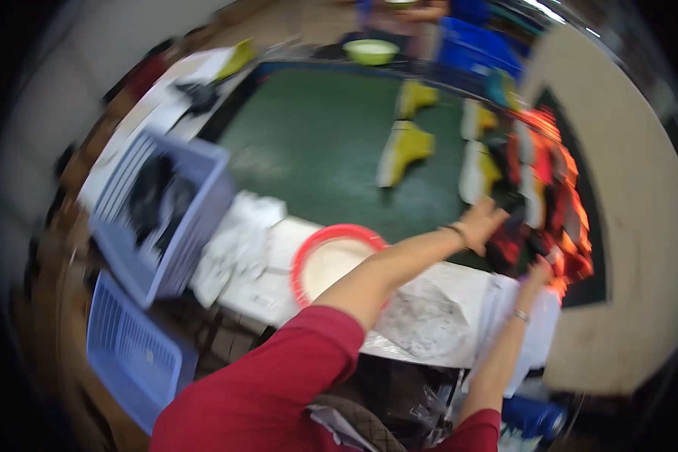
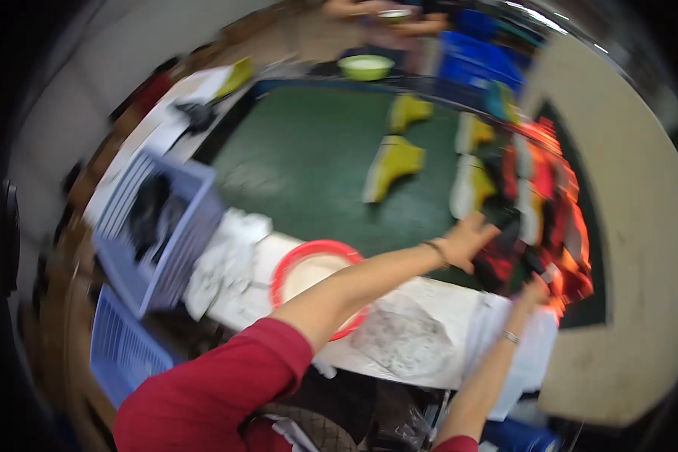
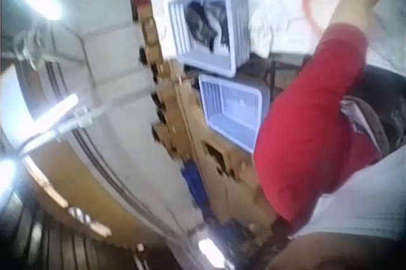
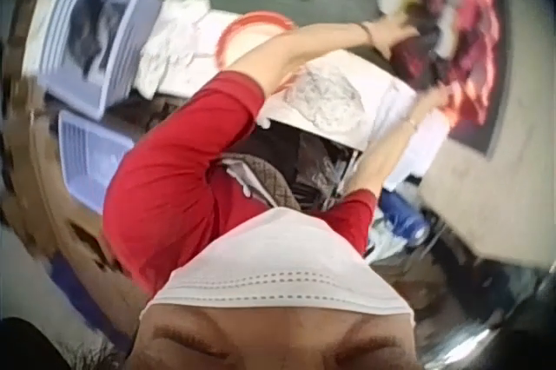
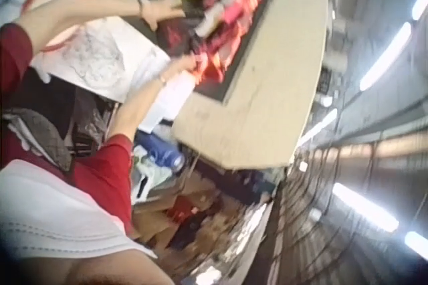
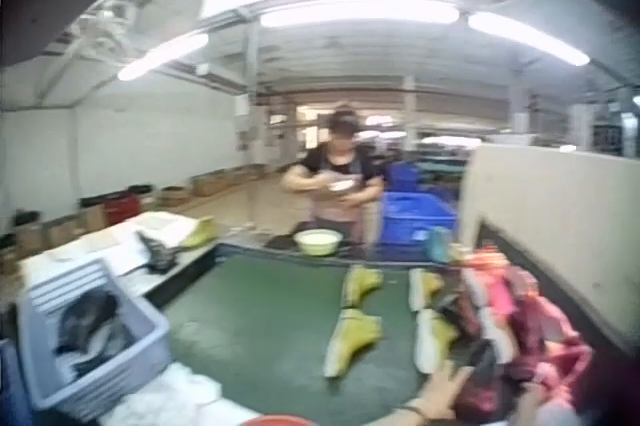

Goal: Applying adhesive to shoe uppers using a brush and organizing parts in a factory setting.

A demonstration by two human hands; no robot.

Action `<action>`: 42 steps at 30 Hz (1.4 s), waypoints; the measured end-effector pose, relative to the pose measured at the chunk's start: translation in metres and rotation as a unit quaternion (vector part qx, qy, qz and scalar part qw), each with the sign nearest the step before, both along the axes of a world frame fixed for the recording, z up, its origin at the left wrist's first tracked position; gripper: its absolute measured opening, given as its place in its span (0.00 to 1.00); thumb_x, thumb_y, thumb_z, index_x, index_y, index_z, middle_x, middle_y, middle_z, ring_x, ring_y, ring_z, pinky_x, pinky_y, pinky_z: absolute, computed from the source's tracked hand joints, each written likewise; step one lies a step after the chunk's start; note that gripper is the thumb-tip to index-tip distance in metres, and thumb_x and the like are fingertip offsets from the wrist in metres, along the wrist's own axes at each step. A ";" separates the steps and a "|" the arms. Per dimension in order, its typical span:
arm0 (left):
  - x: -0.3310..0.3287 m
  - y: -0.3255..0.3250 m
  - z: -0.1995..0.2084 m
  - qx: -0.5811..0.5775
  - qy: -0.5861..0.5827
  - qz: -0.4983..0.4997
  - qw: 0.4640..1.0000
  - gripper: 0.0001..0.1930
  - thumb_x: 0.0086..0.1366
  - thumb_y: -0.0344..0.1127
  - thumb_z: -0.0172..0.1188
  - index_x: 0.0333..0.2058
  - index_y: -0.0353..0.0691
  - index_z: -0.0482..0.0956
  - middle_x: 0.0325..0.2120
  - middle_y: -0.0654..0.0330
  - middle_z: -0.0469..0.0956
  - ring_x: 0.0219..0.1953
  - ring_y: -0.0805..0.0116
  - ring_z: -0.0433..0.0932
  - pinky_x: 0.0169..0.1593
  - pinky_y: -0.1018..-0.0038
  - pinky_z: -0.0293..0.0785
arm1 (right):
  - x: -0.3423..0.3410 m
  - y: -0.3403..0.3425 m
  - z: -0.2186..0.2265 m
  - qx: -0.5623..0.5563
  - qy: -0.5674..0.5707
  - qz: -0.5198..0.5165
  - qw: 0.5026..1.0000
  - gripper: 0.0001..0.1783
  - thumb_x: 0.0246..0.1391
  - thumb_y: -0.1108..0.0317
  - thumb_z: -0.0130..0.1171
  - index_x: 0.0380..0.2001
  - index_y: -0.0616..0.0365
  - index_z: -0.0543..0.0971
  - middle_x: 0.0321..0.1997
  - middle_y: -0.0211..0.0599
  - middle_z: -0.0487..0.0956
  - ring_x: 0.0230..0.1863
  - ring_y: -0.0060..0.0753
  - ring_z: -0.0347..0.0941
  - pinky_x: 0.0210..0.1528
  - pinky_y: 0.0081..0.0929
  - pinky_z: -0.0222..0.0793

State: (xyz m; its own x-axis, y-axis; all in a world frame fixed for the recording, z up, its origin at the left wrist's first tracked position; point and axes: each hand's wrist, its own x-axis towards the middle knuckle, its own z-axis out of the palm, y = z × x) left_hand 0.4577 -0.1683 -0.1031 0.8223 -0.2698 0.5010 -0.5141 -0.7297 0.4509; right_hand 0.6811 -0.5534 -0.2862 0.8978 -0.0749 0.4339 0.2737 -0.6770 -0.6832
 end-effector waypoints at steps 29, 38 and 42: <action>-0.615 0.422 0.139 -0.255 -0.123 0.607 0.743 0.25 0.74 0.53 0.55 0.41 0.30 0.80 0.34 0.57 0.84 0.33 0.65 0.80 0.41 0.68 0.76 | -0.445 0.388 0.259 0.206 0.191 0.434 0.856 0.07 0.63 0.70 0.63 0.31 0.61 0.81 0.23 0.17 0.73 0.24 0.08 0.61 0.24 0.14 0.55; -0.556 0.189 0.054 -0.464 0.474 0.127 0.737 0.24 0.78 0.49 0.39 0.48 0.33 0.76 0.22 0.68 0.73 0.17 0.77 0.69 0.20 0.80 0.63 | -0.508 0.430 0.315 0.222 0.128 0.667 0.700 0.21 0.43 0.64 0.80 0.39 0.63 0.84 0.34 0.28 0.80 0.36 0.17 0.72 0.41 0.20 0.68; -0.512 0.168 0.088 -0.418 0.592 0.004 0.689 0.32 0.78 0.55 0.39 0.63 0.31 0.67 0.54 0.51 0.76 0.58 0.64 0.73 0.65 0.67 0.66 | -0.505 0.403 0.309 0.124 0.169 0.679 0.703 0.16 0.42 0.68 0.80 0.34 0.62 0.85 0.26 0.25 0.81 0.29 0.16 0.73 0.34 0.21 0.69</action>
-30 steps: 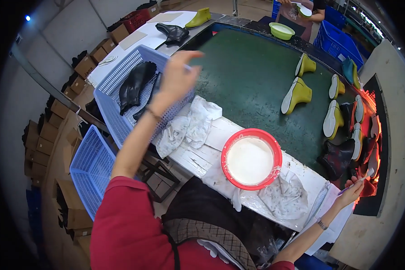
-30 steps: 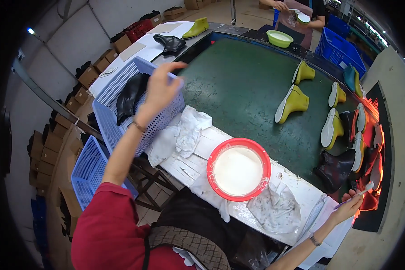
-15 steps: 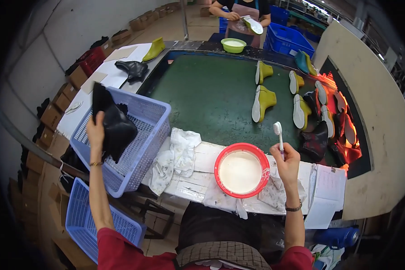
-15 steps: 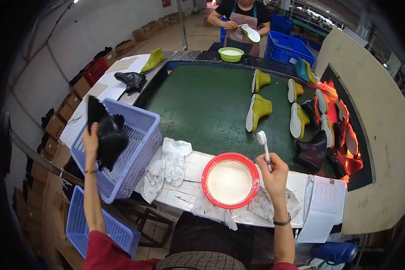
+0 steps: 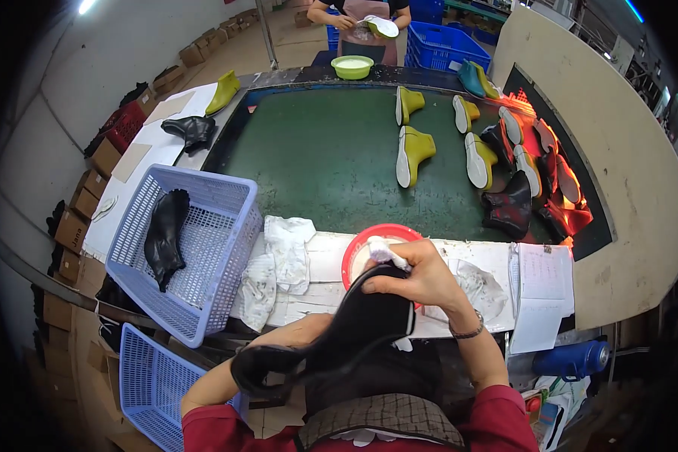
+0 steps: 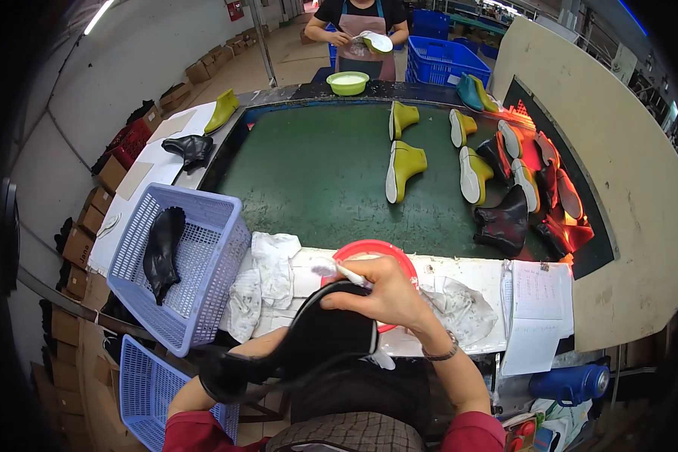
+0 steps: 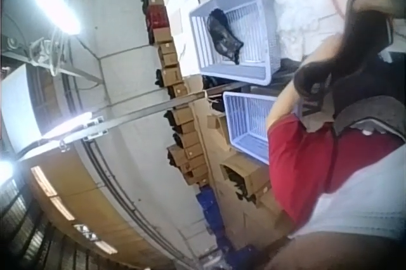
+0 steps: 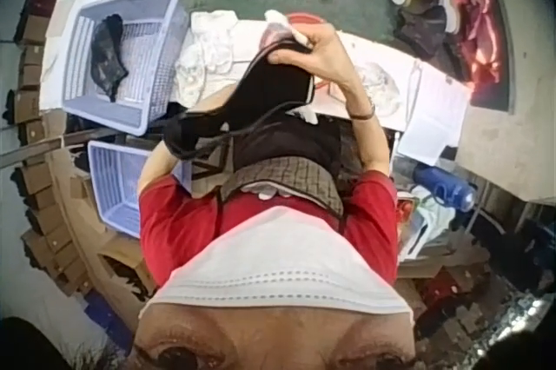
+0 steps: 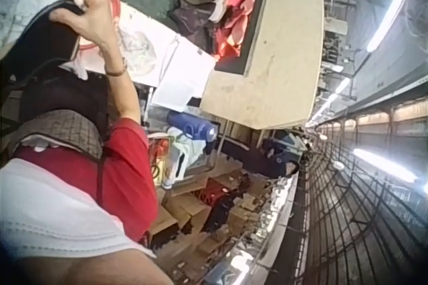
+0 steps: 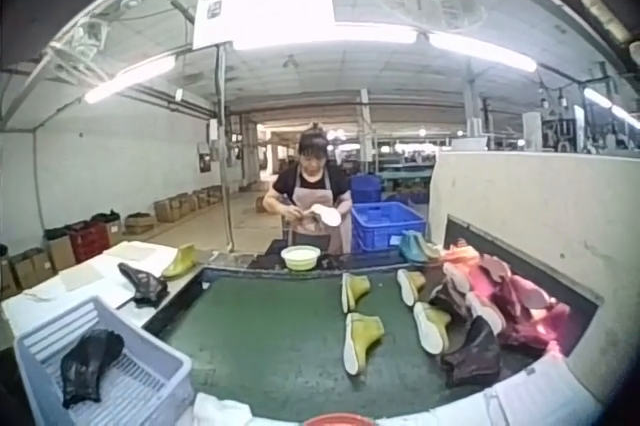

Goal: Applying adhesive to shoe uppers using a brush and organizing parts in a factory setting.

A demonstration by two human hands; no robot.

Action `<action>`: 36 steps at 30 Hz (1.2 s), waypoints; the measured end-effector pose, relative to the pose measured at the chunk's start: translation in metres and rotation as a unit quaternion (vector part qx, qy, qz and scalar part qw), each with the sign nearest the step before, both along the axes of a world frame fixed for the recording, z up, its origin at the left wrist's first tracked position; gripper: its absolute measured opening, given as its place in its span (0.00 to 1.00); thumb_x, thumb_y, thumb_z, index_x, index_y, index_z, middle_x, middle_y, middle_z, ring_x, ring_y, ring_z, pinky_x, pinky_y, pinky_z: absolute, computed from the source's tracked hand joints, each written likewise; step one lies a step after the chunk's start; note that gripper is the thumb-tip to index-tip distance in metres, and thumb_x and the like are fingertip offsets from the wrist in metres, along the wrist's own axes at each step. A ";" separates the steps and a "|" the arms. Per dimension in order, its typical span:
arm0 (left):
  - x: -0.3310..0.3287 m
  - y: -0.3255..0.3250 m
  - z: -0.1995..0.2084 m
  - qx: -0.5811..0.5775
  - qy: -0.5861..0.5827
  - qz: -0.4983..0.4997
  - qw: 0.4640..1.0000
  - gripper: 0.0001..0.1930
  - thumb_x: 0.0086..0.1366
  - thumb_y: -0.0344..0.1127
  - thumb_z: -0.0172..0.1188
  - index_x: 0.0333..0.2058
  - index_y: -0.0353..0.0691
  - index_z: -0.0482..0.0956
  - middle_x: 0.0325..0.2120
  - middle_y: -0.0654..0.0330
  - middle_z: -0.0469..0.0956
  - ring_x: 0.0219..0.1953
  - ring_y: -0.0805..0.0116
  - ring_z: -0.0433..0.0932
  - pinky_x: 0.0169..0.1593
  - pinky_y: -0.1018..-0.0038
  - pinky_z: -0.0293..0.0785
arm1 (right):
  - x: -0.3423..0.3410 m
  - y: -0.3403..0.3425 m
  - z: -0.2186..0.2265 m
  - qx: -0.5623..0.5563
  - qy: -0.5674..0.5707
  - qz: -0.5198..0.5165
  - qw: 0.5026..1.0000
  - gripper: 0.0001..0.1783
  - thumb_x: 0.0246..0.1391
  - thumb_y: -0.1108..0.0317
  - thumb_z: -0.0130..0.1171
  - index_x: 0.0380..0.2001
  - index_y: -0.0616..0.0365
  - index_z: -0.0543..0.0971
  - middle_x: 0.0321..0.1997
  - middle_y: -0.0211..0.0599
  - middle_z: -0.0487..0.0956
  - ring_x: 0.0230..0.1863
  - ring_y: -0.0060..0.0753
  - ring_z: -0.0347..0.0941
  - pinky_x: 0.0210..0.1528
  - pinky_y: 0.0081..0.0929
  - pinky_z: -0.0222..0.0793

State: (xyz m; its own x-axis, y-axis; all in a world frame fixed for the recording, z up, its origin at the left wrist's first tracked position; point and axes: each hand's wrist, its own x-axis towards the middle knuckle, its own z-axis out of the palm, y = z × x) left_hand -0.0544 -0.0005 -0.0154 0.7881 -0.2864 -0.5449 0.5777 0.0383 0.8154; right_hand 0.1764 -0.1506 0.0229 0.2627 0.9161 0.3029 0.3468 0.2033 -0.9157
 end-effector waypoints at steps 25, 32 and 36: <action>0.044 0.024 -0.004 0.223 -0.048 0.161 0.960 0.18 0.53 0.31 0.75 0.41 0.28 0.84 0.32 0.60 0.86 0.34 0.75 0.82 0.41 0.76 0.79 | 0.062 -0.054 -0.067 -0.014 -0.167 -0.199 0.965 0.09 0.46 0.68 0.75 0.33 0.52 0.88 0.32 0.26 0.80 0.30 0.25 0.73 0.35 0.26 0.67; 0.060 0.022 0.014 0.142 -0.095 0.192 0.966 0.16 0.52 0.29 0.75 0.39 0.29 0.85 0.31 0.60 0.85 0.33 0.76 0.81 0.40 0.77 0.78 | 0.067 -0.049 -0.064 0.021 -0.237 -0.187 0.953 0.07 0.46 0.65 0.75 0.29 0.49 0.87 0.31 0.21 0.81 0.32 0.20 0.71 0.45 0.28 0.53; 0.056 0.025 0.022 0.211 -0.104 0.251 0.939 0.14 0.53 0.28 0.74 0.38 0.28 0.85 0.31 0.60 0.85 0.32 0.76 0.81 0.39 0.78 0.78 | 0.052 -0.053 -0.069 0.038 -0.254 -0.207 0.944 0.09 0.43 0.69 0.76 0.30 0.51 0.88 0.30 0.24 0.81 0.31 0.21 0.71 0.45 0.26 0.55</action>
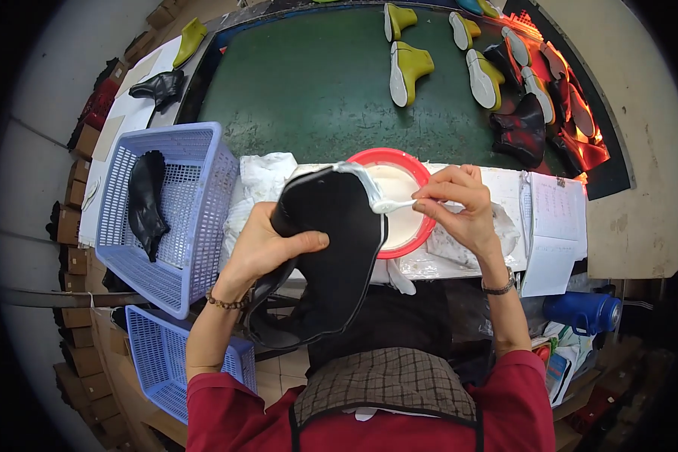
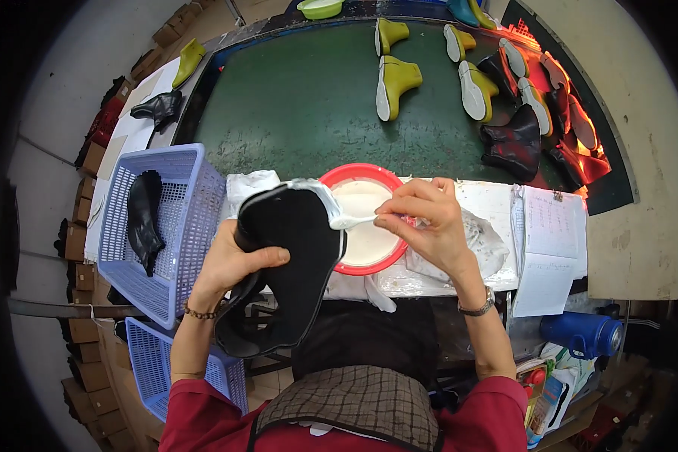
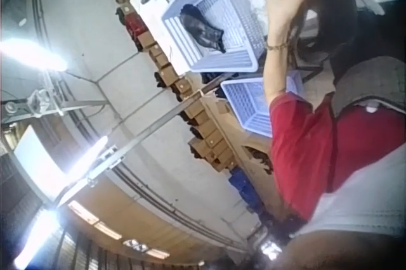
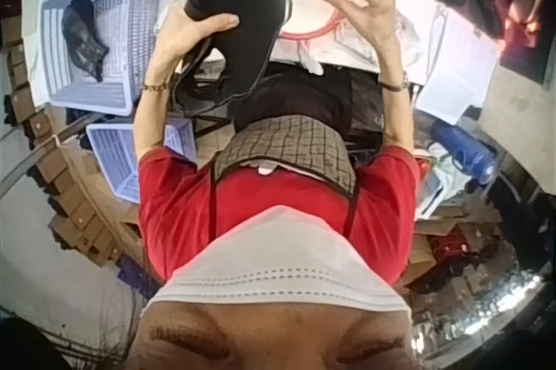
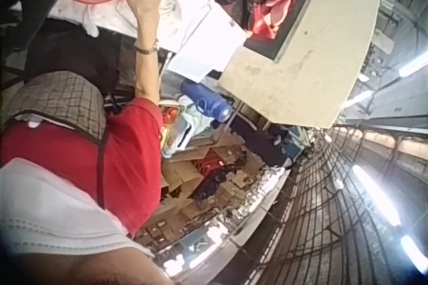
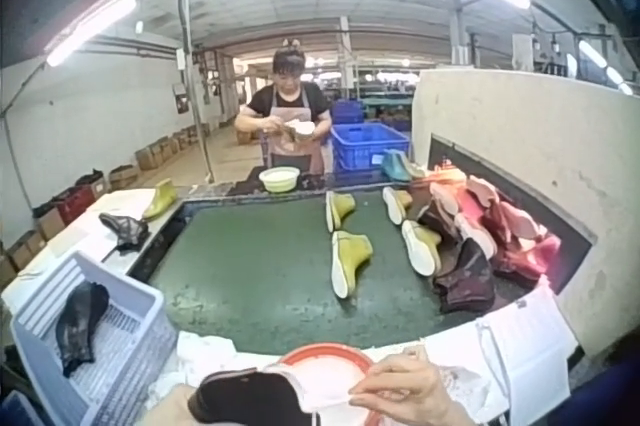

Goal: Applying adhesive to shoe uppers using a brush and organizing parts in a factory setting.

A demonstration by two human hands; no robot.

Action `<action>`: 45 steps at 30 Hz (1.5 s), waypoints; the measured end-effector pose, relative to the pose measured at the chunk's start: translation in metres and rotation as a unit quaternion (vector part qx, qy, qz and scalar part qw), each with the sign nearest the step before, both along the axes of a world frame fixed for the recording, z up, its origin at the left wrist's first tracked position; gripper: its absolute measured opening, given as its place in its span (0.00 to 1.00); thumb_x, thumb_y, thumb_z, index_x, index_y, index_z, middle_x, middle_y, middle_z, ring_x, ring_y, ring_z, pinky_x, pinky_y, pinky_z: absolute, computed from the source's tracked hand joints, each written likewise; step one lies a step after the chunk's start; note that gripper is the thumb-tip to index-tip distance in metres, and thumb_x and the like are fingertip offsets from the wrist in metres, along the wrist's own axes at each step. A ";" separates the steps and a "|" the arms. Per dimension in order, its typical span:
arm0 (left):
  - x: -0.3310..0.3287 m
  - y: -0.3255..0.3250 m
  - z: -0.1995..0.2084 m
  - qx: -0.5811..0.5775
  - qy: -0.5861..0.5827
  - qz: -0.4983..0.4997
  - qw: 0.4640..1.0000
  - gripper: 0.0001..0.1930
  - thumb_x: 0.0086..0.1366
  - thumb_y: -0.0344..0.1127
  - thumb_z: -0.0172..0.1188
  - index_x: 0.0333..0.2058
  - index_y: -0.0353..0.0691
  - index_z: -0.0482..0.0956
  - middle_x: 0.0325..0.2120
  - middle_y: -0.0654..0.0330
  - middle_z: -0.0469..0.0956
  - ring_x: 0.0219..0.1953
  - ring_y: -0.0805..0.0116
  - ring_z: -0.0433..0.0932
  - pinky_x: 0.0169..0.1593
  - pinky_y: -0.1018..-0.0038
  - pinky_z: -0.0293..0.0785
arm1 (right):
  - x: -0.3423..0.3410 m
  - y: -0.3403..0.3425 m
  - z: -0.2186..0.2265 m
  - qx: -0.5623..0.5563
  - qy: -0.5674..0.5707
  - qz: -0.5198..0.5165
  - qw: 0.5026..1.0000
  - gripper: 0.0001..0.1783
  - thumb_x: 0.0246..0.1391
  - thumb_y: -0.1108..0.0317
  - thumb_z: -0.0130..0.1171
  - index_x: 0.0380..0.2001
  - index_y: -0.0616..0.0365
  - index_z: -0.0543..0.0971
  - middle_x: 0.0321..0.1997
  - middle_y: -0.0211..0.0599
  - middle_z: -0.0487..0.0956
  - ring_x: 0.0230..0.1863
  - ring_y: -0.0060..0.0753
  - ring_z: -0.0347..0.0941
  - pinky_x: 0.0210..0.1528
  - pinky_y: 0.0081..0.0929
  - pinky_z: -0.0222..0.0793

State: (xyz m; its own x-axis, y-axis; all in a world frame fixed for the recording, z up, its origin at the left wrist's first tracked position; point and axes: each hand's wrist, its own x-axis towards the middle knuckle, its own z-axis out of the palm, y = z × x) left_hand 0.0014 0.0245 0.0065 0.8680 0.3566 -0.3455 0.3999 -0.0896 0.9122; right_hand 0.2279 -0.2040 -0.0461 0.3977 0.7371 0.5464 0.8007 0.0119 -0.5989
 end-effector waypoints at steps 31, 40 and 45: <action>-0.068 0.006 -0.093 0.527 0.104 -0.080 0.840 0.66 0.36 0.35 0.81 0.73 0.52 0.50 0.67 0.37 0.51 0.69 0.33 0.52 0.65 0.38 0.58 | -0.007 -0.010 -0.026 -0.177 0.018 -0.141 0.974 0.08 0.51 0.70 0.65 0.36 0.58 0.80 0.32 0.41 0.80 0.33 0.46 0.80 0.35 0.39 0.76; -0.066 0.024 -0.117 0.474 0.001 -0.009 0.881 0.53 0.40 0.15 0.63 0.70 0.51 0.59 0.60 0.43 0.60 0.61 0.37 0.61 0.67 0.53 0.62 | -0.007 -0.019 -0.017 -0.156 0.097 -0.157 0.970 0.12 0.51 0.69 0.68 0.37 0.63 0.80 0.32 0.47 0.80 0.32 0.48 0.80 0.35 0.39 0.76; -0.065 0.023 -0.098 0.449 -0.137 0.101 0.877 0.44 0.48 0.16 0.60 0.67 0.37 0.60 0.54 0.43 0.69 0.58 0.41 0.67 0.65 0.57 0.63 | -0.006 -0.036 -0.018 -0.153 0.122 -0.144 0.970 0.11 0.53 0.70 0.67 0.36 0.65 0.81 0.32 0.48 0.79 0.32 0.48 0.79 0.35 0.38 0.75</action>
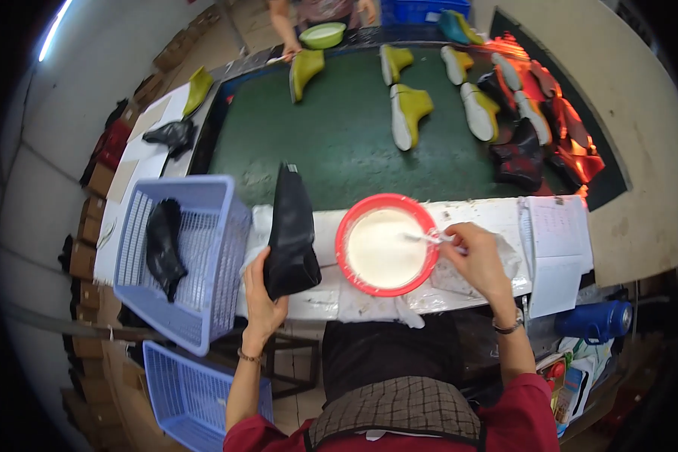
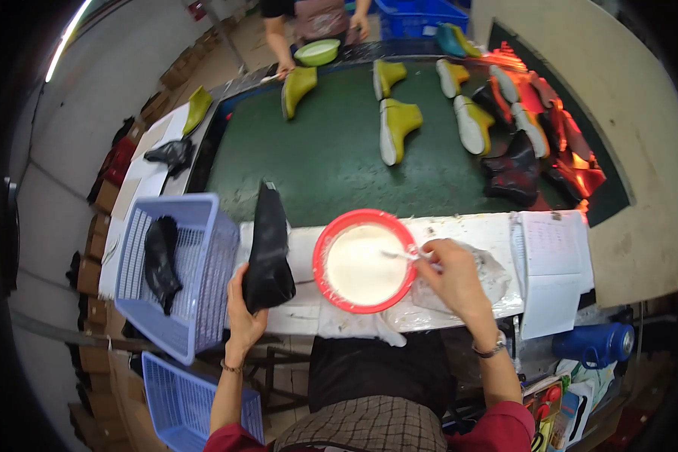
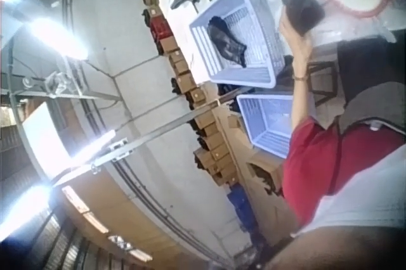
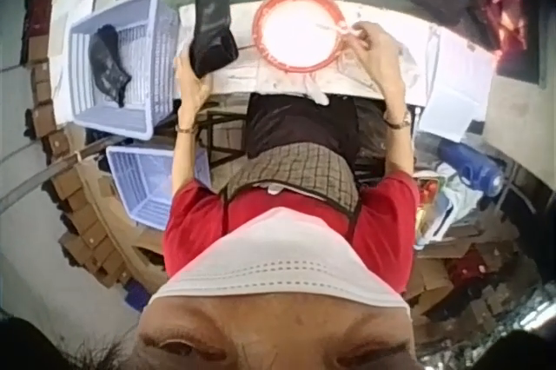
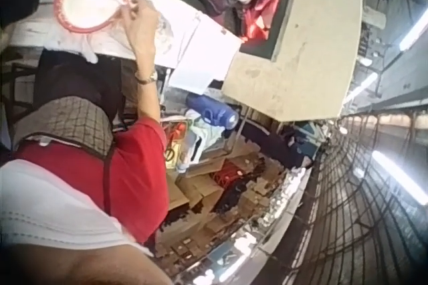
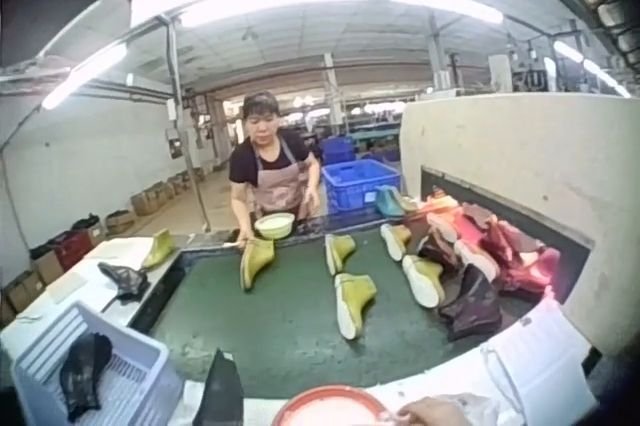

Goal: Applying adhesive to shoe uppers using a brush and organizing parts in a factory setting.

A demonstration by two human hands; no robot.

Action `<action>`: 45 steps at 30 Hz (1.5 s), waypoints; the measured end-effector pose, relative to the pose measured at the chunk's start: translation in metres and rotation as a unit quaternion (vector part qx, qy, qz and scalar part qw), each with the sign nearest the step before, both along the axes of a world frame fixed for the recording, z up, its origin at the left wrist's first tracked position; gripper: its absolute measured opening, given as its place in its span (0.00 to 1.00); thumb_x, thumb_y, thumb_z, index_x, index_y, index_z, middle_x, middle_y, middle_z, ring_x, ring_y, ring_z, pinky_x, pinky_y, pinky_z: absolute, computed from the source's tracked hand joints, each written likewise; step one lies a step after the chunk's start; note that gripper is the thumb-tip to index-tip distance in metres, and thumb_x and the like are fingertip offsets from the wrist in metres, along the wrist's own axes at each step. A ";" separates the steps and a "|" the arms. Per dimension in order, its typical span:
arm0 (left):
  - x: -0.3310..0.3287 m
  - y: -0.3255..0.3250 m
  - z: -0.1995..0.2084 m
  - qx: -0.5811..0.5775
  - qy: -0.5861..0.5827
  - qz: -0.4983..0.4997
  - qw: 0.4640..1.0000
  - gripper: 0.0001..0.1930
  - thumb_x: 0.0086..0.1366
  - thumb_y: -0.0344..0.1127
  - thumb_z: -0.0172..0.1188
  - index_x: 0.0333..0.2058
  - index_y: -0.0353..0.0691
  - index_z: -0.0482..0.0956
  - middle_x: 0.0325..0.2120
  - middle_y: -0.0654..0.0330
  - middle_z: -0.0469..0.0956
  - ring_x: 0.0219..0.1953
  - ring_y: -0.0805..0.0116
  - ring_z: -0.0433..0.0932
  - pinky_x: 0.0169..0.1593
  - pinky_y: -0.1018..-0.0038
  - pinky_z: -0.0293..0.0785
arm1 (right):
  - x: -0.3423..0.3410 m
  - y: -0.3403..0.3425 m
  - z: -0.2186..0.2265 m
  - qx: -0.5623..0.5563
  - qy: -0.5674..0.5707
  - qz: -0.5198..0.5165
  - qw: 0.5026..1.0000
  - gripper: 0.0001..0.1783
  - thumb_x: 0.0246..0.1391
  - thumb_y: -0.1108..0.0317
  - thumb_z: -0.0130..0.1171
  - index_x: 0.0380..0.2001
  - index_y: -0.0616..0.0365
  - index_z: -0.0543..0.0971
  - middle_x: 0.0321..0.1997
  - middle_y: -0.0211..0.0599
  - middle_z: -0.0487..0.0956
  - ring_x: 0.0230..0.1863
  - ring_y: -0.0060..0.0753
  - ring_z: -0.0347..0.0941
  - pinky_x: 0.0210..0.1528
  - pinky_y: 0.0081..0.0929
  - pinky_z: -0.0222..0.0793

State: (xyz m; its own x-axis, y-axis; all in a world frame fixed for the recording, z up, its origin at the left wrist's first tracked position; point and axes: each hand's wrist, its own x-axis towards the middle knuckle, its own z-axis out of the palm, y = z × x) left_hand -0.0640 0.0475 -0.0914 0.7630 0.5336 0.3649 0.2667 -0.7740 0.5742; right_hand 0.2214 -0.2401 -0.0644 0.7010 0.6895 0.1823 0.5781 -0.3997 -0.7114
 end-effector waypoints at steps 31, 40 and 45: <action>-0.008 -0.054 0.019 -0.174 0.049 -0.107 0.978 0.22 0.50 0.28 0.74 0.42 0.36 0.73 0.34 0.61 0.76 0.35 0.72 0.76 0.36 0.72 0.74 | -0.119 0.100 0.048 0.095 -0.167 0.390 0.901 0.35 0.59 0.56 0.61 0.69 0.46 0.67 0.67 0.32 0.72 0.23 0.31 0.74 0.26 0.27 0.77; 0.033 -0.087 -0.016 -0.218 -0.266 0.068 0.936 0.19 0.56 0.33 0.74 0.39 0.35 0.73 0.33 0.63 0.76 0.34 0.70 0.77 0.36 0.73 0.74 | -0.116 0.098 0.038 0.184 -0.162 0.307 0.919 0.35 0.52 0.62 0.65 0.65 0.48 0.71 0.65 0.30 0.75 0.26 0.30 0.77 0.29 0.25 0.77; 0.024 -0.077 -0.044 -0.234 -0.221 0.034 0.946 0.18 0.62 0.33 0.69 0.44 0.35 0.70 0.38 0.59 0.76 0.38 0.69 0.77 0.40 0.73 0.74 | -0.110 0.092 0.050 0.151 -0.192 0.298 0.923 0.33 0.53 0.57 0.66 0.63 0.47 0.75 0.64 0.26 0.76 0.28 0.24 0.74 0.32 0.20 0.75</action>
State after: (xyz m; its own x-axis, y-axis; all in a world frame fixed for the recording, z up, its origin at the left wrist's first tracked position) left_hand -0.0403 -0.0295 -0.1356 0.5489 0.7581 0.3523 -0.0393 -0.3976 0.9167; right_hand 0.1115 -0.1483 -0.0146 0.0578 0.8083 0.5860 0.8641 0.2535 -0.4349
